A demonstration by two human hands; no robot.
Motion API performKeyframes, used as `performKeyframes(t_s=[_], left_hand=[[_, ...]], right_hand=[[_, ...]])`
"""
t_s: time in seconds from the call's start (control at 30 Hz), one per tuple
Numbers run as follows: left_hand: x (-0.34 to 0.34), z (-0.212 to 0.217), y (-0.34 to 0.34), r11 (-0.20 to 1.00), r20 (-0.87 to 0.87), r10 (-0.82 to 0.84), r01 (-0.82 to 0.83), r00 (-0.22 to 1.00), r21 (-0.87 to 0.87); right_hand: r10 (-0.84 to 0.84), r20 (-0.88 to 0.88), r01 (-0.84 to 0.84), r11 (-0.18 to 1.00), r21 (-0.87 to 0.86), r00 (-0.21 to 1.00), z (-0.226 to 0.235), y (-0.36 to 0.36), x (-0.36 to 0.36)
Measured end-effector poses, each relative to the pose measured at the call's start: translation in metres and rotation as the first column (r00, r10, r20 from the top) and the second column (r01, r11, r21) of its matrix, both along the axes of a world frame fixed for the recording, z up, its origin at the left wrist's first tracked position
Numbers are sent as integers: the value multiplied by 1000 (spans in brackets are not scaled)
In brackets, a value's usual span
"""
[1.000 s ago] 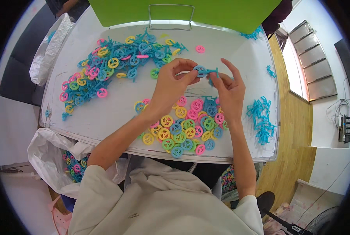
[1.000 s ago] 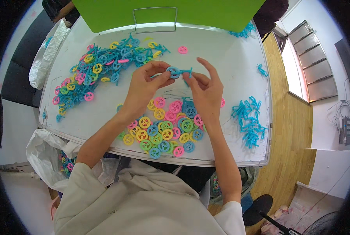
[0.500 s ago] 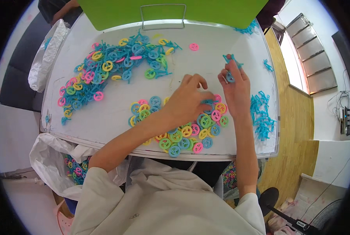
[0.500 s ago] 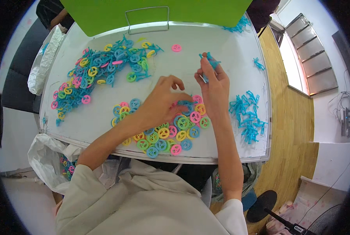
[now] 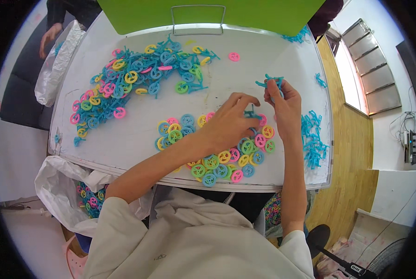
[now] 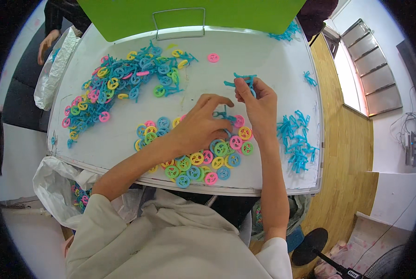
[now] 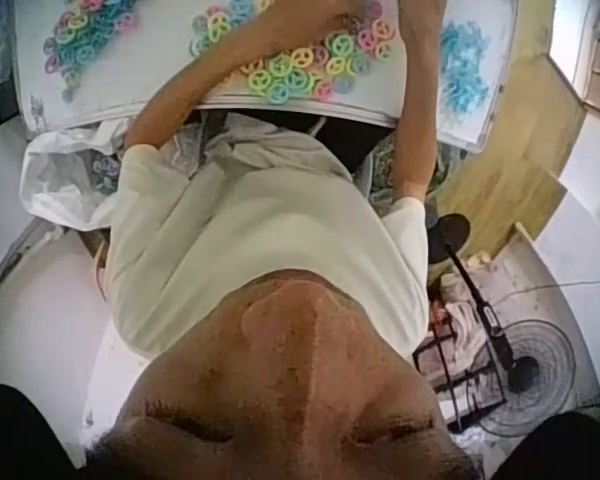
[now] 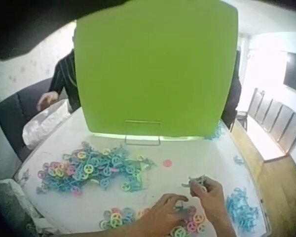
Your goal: Assembling small colorful plastic gears or link components into chains or larger structures.
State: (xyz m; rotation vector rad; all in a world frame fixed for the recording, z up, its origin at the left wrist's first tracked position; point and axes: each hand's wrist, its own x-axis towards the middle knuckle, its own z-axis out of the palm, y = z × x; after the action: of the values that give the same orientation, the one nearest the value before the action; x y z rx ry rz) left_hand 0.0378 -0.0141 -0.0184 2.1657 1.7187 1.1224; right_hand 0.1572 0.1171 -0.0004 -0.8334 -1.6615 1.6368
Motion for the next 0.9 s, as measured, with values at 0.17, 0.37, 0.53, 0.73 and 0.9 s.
performKeyframes(t_s=[0.17, 0.37, 0.53, 0.73, 0.9], left_hand=[[-12, 18, 3, 984, 286, 180, -177, 941, -35], [-35, 23, 4, 942, 820, 335, -159, 465, -295], [-34, 23, 3, 952, 874, 304, -95, 379, -290], [-35, 22, 2, 936, 890, 345, -45, 298, -348], [-35, 11, 4, 936, 887, 349, -64, 304, -346]], right_hand=[[-4, -20, 7, 989, 145, 1000, 2, -2, -2], [87, 54, -97, 971, 219, 995, 10, -13, -6], [153, 96, -171, 962, 214, 983, 8, -19, -9], [164, 114, -187, 954, 235, 980, 6, -23, -12], [237, 28, -238, 948, 211, 971, -7, -22, -13]])
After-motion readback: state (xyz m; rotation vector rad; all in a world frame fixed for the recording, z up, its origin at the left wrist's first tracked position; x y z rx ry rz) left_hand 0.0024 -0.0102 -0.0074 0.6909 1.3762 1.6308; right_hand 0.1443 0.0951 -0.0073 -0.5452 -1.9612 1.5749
